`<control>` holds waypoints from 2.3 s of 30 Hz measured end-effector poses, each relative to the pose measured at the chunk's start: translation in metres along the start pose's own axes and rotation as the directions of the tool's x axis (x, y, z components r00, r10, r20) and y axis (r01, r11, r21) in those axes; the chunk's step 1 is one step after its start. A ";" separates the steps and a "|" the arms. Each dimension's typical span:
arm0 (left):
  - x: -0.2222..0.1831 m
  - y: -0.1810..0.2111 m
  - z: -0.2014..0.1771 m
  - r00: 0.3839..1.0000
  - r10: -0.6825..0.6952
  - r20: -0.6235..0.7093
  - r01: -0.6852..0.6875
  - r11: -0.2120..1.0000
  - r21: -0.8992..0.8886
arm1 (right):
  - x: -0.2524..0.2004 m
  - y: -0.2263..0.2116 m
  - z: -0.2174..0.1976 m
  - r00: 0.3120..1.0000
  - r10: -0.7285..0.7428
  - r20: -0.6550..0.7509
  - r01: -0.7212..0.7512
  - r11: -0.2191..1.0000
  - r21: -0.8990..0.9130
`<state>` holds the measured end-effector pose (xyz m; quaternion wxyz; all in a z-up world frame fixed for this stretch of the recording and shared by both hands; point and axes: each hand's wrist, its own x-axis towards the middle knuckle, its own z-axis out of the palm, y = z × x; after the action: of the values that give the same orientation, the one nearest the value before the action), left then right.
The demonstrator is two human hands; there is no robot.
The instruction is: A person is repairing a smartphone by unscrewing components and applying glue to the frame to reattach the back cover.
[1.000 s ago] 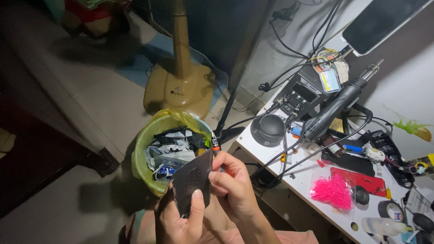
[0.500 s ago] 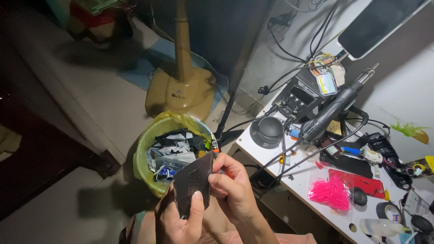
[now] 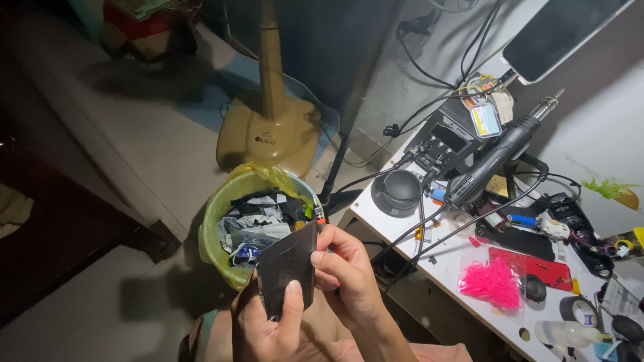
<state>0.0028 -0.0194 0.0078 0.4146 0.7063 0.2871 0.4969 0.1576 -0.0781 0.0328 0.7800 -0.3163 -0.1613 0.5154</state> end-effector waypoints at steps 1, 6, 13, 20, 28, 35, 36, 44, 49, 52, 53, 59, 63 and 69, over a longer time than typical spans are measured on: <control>0.000 0.002 0.000 0.999 -0.049 0.018 0.050 0.999 -0.018 | 0.000 -0.001 0.001 1.000 -0.003 0.011 0.002 1.000 0.002; 0.004 0.002 -0.001 1.000 -0.019 0.019 0.019 1.000 -0.015 | 0.000 0.001 -0.003 1.000 0.001 0.004 -0.001 1.000 -0.009; -0.020 -0.022 0.009 0.993 -0.061 -0.096 0.067 0.996 0.060 | 0.000 0.002 -0.002 1.000 0.000 0.017 0.000 1.000 -0.007; -0.009 -0.010 0.001 0.999 -0.039 -0.032 0.041 0.998 0.048 | 0.001 0.002 -0.001 1.000 0.007 -0.008 -0.007 1.000 -0.007; -0.009 -0.007 -0.003 0.995 -0.097 0.016 0.098 0.995 -0.031 | -0.002 0.002 -0.002 1.000 0.000 0.011 0.000 1.000 -0.014; -0.024 -0.017 0.005 0.991 -0.129 -0.030 0.125 0.987 -0.099 | -0.004 -0.001 0.018 0.922 -0.388 0.012 0.303 0.702 -0.645; -0.030 -0.018 0.008 0.986 -0.156 -0.053 0.152 0.986 -0.068 | -0.005 -0.003 0.025 0.880 -0.475 0.029 0.331 0.568 -0.754; 0.001 0.011 -0.007 0.924 -0.359 0.131 0.382 0.883 -0.273 | -0.015 -0.010 0.029 0.865 -0.488 0.116 0.349 0.418 -0.839; -0.004 0.006 -0.003 0.917 -0.386 0.102 0.399 0.889 -0.227 | -0.013 -0.012 0.024 0.884 -0.439 0.160 0.361 0.424 -0.831; -0.008 -0.003 0.004 0.923 -0.373 0.091 0.383 0.911 -0.155 | 0.001 -0.009 0.030 0.834 -0.536 0.132 0.331 0.295 -0.896; -0.007 -0.003 0.003 0.923 -0.374 0.090 0.384 0.911 -0.154 | 0.005 -0.008 0.031 0.834 -0.535 0.132 0.331 0.295 -0.896; 0.000 -0.008 -0.002 0.874 -0.478 0.087 0.485 0.871 -0.080 | 0.005 -0.002 0.033 0.847 -0.512 0.146 0.355 0.339 -0.871; -0.005 -0.012 0.002 0.893 -0.449 0.030 0.446 0.875 -0.190 | 0.002 -0.001 0.025 0.907 -0.376 0.187 0.343 0.407 -0.846; -0.009 -0.019 0.002 0.924 -0.381 0.033 0.380 0.925 0.019 | 0.027 0.007 0.042 0.833 -0.535 0.142 0.354 0.319 -0.879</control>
<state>0.0015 -0.0179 -0.0130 0.5040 0.6486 0.4140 0.3923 0.1393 -0.0384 0.0579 0.6229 -0.6575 -0.4141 0.0905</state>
